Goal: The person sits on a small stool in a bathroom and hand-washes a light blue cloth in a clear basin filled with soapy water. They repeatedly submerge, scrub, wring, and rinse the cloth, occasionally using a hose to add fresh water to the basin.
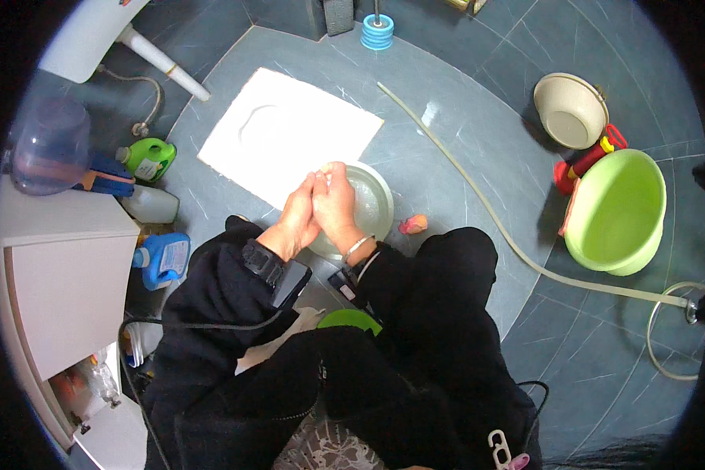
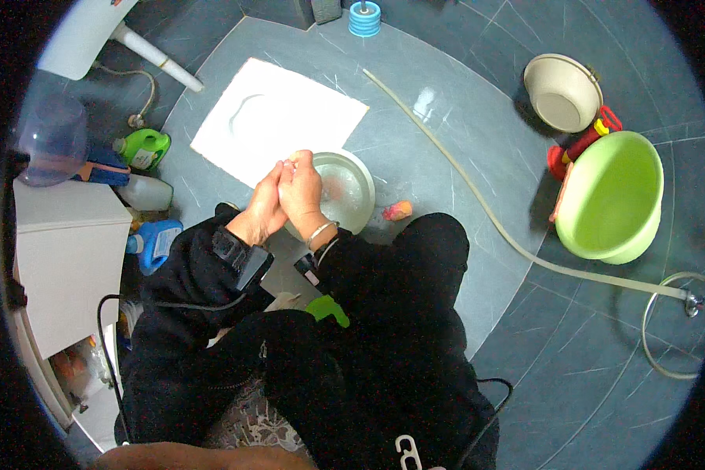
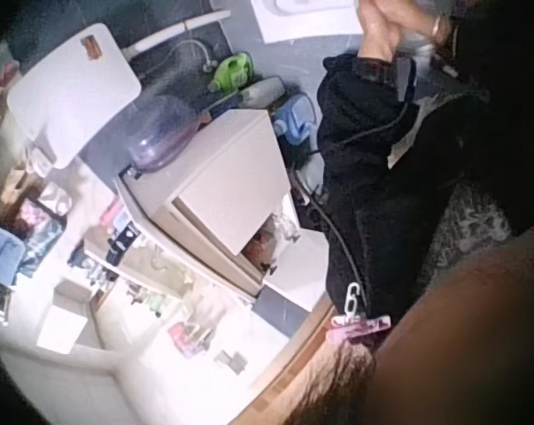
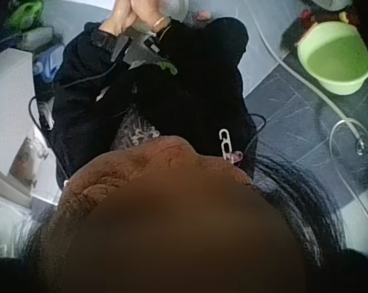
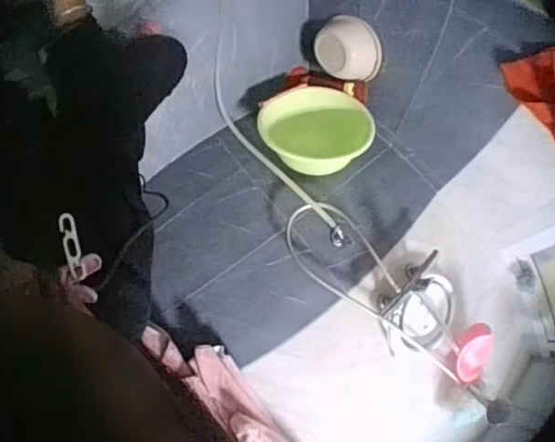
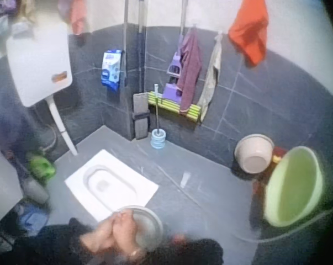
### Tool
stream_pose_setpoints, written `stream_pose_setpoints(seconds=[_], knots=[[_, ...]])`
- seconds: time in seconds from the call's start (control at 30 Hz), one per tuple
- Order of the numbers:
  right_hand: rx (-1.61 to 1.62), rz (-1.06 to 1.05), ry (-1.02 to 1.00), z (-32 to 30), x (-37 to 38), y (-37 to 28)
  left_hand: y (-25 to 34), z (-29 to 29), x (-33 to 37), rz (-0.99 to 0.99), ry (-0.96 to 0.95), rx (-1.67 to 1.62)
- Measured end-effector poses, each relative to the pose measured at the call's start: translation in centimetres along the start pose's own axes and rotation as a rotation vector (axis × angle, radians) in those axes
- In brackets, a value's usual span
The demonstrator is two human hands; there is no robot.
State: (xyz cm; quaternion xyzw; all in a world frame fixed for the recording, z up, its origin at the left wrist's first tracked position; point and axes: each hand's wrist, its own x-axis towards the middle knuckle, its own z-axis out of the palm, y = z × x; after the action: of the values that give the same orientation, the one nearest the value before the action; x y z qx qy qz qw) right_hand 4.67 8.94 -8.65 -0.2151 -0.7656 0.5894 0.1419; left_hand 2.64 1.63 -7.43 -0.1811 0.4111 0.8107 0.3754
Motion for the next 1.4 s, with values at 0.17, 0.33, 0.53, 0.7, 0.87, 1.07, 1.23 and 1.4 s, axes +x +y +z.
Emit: stream_pose_setpoints(seconds=[0.17,0.33,0.53,0.7,0.87,1.07,1.23,1.4], knots=[[0.099,0.047,0.021,-0.4,0.3,-1.1,1.1,0.0,2.4,-0.057,-0.151,-0.035],[0.194,0.099,0.159,-0.8,2.1,-0.8,-0.4,2.3,1.1,0.052,0.044,0.091],[0.015,-0.024,0.133,-1.7,3.6,1.1,-0.5,3.8,-0.2,0.102,0.049,0.176],[0.365,0.121,0.048,0.8,1.8,-1.1,1.2,3.2,1.9,0.162,0.015,0.247],[0.255,-0.038,0.018,-0.2,2.2,-0.8,0.5,3.1,1.4,0.212,-0.055,0.200],[-0.062,-0.319,0.051,-1.0,2.8,0.8,0.9,3.8,0.3,0.280,0.031,0.238],[0.130,-0.244,-0.073,-1.7,3.3,0.2,2.5,4.1,-0.1,0.256,0.102,0.453],[0.398,-0.055,-0.024,-2.6,3.9,0.6,2.9,4.5,-0.8,0.252,0.081,0.580]])
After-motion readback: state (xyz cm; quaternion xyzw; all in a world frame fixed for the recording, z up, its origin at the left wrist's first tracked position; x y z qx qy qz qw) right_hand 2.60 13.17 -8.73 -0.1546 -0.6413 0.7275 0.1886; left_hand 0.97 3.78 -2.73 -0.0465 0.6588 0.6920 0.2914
